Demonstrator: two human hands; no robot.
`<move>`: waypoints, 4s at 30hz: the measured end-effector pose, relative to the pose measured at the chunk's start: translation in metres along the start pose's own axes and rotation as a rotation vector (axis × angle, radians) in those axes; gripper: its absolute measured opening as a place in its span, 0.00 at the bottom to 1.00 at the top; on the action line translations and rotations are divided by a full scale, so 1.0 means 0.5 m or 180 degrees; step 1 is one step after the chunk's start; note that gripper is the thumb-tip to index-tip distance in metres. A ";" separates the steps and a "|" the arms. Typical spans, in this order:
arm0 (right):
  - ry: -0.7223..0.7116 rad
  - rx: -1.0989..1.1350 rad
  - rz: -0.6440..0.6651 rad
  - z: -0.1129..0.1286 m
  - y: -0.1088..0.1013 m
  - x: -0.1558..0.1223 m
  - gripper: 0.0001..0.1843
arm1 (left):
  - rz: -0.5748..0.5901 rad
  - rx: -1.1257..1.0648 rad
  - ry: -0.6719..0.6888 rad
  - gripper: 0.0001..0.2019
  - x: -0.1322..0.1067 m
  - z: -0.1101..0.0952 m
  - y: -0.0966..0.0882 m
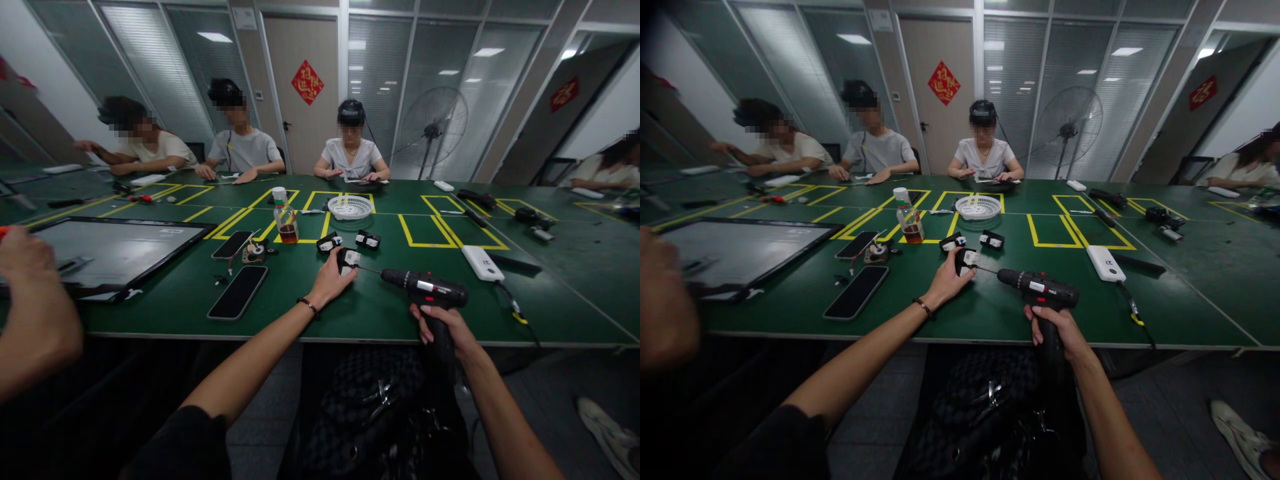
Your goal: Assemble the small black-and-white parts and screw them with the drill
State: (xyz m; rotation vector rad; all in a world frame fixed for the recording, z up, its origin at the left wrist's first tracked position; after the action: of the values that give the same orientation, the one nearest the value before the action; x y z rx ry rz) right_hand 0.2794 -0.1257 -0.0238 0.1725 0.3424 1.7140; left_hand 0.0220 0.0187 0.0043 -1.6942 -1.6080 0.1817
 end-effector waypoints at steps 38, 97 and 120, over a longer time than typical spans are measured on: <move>-0.0004 -0.0035 0.0044 0.010 0.008 -0.007 0.15 | -0.0010 0.0257 0.0010 0.35 0.002 0.004 0.002; -0.0020 0.0007 -0.0088 0.015 0.015 -0.011 0.16 | 0.0006 0.0270 -0.0097 0.35 0.002 -0.001 0.001; -0.0136 0.0163 -0.0018 0.021 0.022 -0.014 0.15 | -0.0034 0.0330 -0.0058 0.34 0.001 -0.007 0.001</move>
State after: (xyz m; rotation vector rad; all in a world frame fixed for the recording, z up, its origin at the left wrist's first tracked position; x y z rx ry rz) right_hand 0.2737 -0.1327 -0.0097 0.2448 0.3550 1.6944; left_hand 0.0248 0.0178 0.0066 -1.6090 -1.5931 0.2712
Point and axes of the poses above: each hand's wrist, its own x-axis towards the middle knuckle, its own y-axis out of the palm, z = x × y, the point moved 5 cm from there along x, towards the middle knuckle, and after that the axes turned 4 degrees about x, right-handed, at the moved point
